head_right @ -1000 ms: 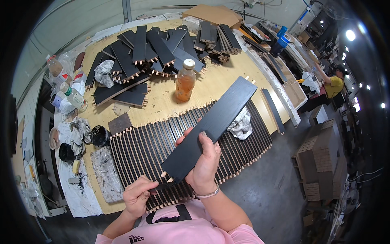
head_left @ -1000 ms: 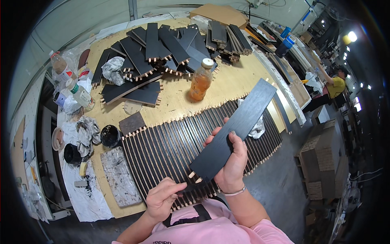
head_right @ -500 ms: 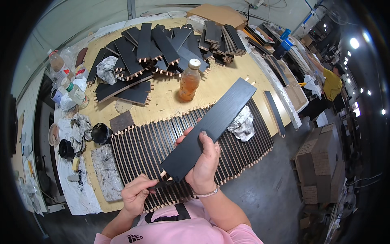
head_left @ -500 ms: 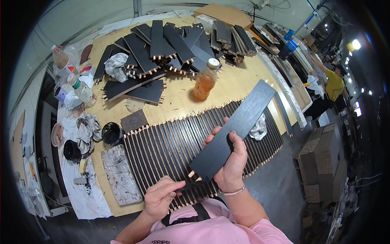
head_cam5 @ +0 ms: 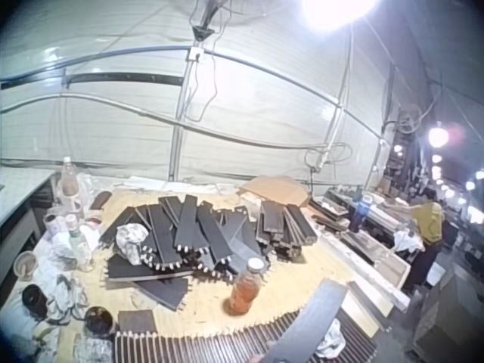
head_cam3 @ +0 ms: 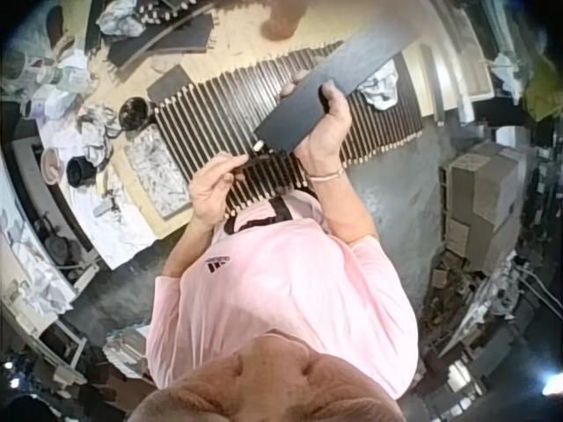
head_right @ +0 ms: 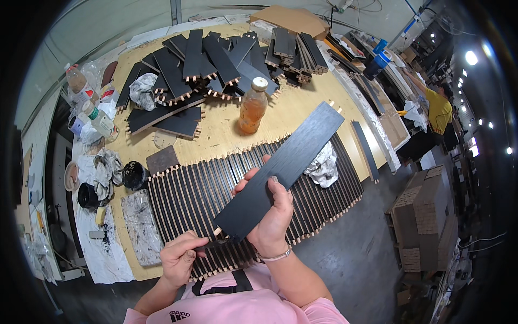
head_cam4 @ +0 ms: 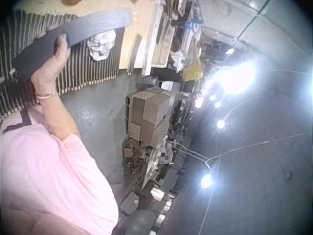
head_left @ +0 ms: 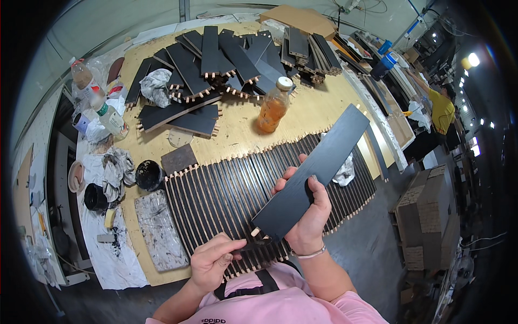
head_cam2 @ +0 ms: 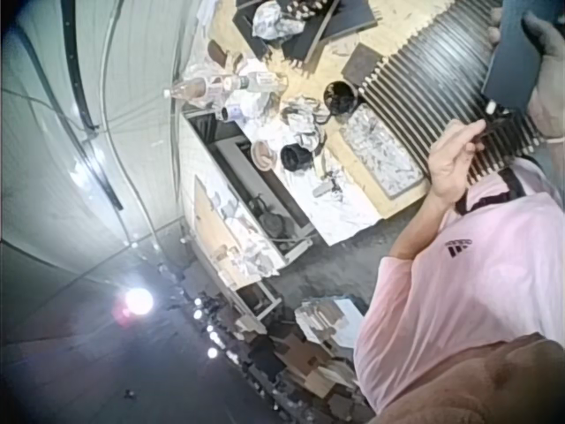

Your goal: The person touches up and cleans wooden slats by wiping them with a cloth, applying black stain to the edges with an applicator and a sponge, and wiping the pieces down.

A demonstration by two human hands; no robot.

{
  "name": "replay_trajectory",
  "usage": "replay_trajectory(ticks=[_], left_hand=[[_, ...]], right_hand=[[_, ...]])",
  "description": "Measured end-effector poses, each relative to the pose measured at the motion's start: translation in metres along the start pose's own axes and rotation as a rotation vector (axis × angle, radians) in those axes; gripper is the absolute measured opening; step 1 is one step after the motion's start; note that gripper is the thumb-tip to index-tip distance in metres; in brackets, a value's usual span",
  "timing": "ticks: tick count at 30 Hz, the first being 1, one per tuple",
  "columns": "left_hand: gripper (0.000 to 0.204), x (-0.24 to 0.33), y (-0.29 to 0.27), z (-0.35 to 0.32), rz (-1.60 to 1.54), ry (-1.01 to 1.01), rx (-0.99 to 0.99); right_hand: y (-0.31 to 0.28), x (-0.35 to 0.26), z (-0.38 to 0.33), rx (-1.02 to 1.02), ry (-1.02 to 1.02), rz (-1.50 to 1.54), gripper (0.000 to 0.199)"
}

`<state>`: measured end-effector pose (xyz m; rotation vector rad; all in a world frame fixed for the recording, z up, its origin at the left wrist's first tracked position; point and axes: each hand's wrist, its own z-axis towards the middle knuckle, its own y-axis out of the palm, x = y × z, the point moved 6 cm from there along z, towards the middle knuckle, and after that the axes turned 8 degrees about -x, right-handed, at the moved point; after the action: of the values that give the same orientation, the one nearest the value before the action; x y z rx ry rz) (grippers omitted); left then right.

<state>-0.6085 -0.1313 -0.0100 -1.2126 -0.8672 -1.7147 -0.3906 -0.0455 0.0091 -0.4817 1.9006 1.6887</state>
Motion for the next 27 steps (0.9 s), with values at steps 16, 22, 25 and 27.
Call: replay_trajectory(ticks=[16, 22, 25, 27], left_hand=[[0.027, -0.005, 0.004, -0.011, -0.047, -0.033, -0.007], [0.027, -0.008, 0.006, -0.012, -0.084, -0.097, -0.073], [0.027, -0.011, 0.009, -0.019, -0.193, -0.156, -0.046], [0.028, -0.011, 0.007, -0.018, -0.176, -0.136, -0.043]], right_hand=[[-0.003, 0.000, -0.009, -0.058, 0.016, -0.033, 0.056], [0.000, -0.001, -0.013, -0.045, 0.001, -0.043, 0.053], [-0.002, -0.001, -0.014, -0.035, -0.001, -0.044, 0.053], [-0.003, -0.002, -0.015, -0.035, -0.004, -0.053, 0.053]])
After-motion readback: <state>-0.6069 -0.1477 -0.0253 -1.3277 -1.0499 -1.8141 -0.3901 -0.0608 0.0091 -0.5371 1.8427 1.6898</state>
